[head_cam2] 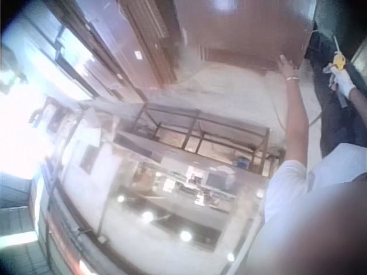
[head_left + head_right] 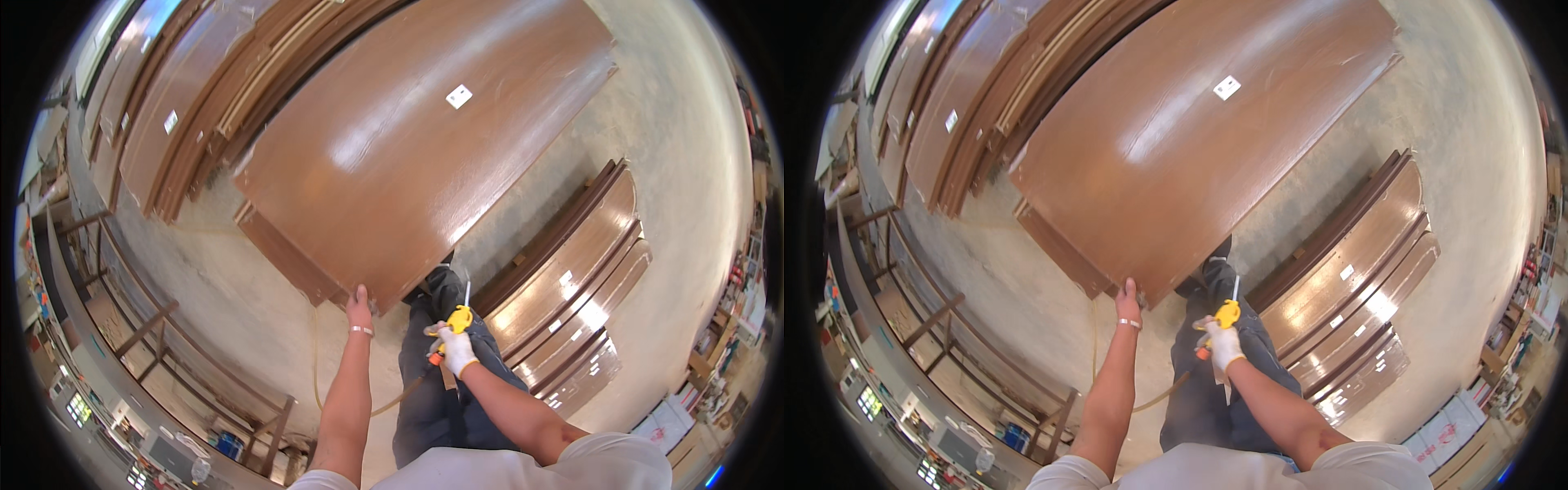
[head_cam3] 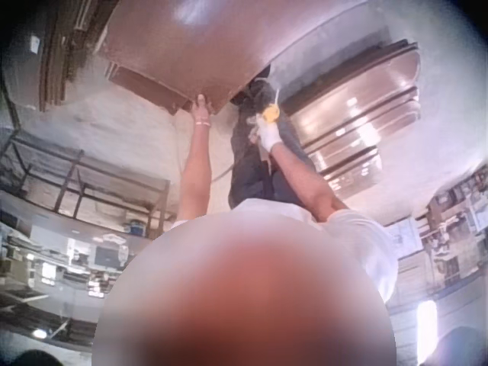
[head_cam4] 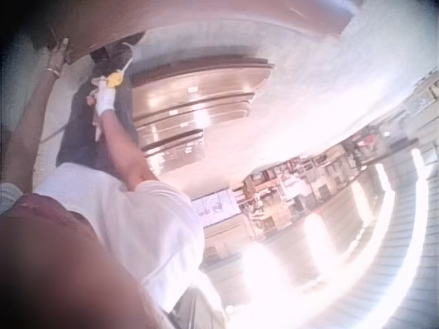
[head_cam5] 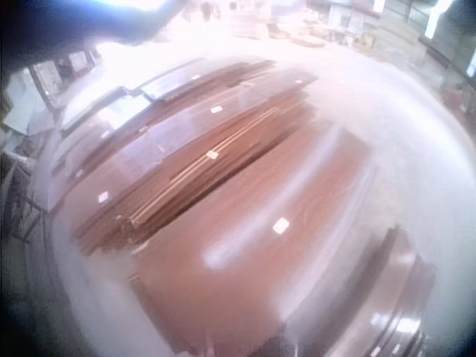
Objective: The person wipes a wooden panel with a cloth, sprays it with a handheld spray gun, wipes it again, and applies a piece of tape to the edge. The person repeats this process on multiple panels, stacking them after finishing each one.
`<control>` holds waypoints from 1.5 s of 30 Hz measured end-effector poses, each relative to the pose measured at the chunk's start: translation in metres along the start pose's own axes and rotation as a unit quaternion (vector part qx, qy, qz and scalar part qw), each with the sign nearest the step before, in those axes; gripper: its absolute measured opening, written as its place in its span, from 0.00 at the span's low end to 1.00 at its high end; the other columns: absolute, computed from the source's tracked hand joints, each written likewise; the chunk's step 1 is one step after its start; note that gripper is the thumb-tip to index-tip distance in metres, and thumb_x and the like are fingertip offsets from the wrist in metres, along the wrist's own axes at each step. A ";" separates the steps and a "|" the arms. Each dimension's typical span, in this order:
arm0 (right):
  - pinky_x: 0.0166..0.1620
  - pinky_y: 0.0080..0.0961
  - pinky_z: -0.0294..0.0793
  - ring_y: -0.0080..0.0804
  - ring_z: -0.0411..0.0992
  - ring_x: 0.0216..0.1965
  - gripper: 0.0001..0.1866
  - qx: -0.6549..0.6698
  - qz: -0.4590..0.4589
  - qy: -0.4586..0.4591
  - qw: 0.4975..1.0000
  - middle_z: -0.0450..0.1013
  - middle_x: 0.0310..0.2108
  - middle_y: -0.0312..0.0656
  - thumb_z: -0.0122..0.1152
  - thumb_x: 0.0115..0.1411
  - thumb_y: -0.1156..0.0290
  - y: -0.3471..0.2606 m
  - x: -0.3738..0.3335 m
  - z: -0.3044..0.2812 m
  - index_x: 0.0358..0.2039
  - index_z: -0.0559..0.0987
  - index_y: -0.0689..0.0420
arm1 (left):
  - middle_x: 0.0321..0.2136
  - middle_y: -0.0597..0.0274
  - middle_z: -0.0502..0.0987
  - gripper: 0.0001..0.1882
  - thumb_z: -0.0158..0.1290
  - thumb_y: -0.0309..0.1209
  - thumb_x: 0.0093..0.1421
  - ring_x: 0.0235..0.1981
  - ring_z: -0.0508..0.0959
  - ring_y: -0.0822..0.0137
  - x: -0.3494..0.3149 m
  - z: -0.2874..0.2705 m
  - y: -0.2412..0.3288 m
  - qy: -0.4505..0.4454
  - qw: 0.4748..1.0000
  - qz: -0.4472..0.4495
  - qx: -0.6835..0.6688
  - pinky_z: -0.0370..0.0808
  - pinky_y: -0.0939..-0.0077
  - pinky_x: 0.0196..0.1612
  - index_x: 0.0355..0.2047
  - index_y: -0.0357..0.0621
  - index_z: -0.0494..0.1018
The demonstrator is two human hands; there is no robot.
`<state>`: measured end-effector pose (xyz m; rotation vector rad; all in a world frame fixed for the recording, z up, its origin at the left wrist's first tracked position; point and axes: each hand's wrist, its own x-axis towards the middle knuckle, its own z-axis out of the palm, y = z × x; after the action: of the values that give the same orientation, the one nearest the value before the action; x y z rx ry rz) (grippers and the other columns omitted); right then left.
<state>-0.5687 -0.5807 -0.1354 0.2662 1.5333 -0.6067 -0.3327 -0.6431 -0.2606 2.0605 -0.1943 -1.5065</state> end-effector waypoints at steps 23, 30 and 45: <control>0.14 0.28 0.69 0.32 0.66 0.11 0.05 0.054 -0.146 -0.004 0.988 0.79 0.28 0.55 0.50 0.63 0.75 -0.125 -0.009 -0.003 0.35 0.74 0.62 | 0.29 0.70 0.73 0.25 0.50 0.53 0.71 0.25 0.70 0.72 -0.060 -0.211 -0.013 0.159 0.987 -0.021 -0.004 0.66 0.73 0.25 0.48 0.43 0.74; 0.15 0.32 0.71 0.34 0.66 0.11 0.09 -0.020 -0.098 -0.070 0.992 0.80 0.36 0.59 0.48 0.67 0.71 -0.149 -0.012 0.041 0.38 0.73 0.63 | 0.23 0.73 0.68 0.22 0.52 0.53 0.70 0.18 0.65 0.75 -0.029 -0.161 -0.052 0.104 0.992 -0.068 -0.018 0.59 0.77 0.19 0.45 0.47 0.73; 0.17 0.39 0.70 0.31 0.64 0.13 0.12 -0.117 -0.099 0.062 0.986 0.78 0.34 0.48 0.50 0.70 0.61 -0.282 0.031 0.060 0.45 0.73 0.56 | 0.56 0.37 0.74 0.27 0.56 0.34 0.61 0.61 0.72 0.44 -0.023 -0.173 -0.073 0.032 0.927 0.009 0.374 0.66 0.57 0.66 0.58 0.33 0.72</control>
<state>-0.6677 -0.8516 -0.1045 -0.0290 1.7485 -0.5664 -0.1983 -0.5103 -0.2454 2.6642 -0.8756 -1.4843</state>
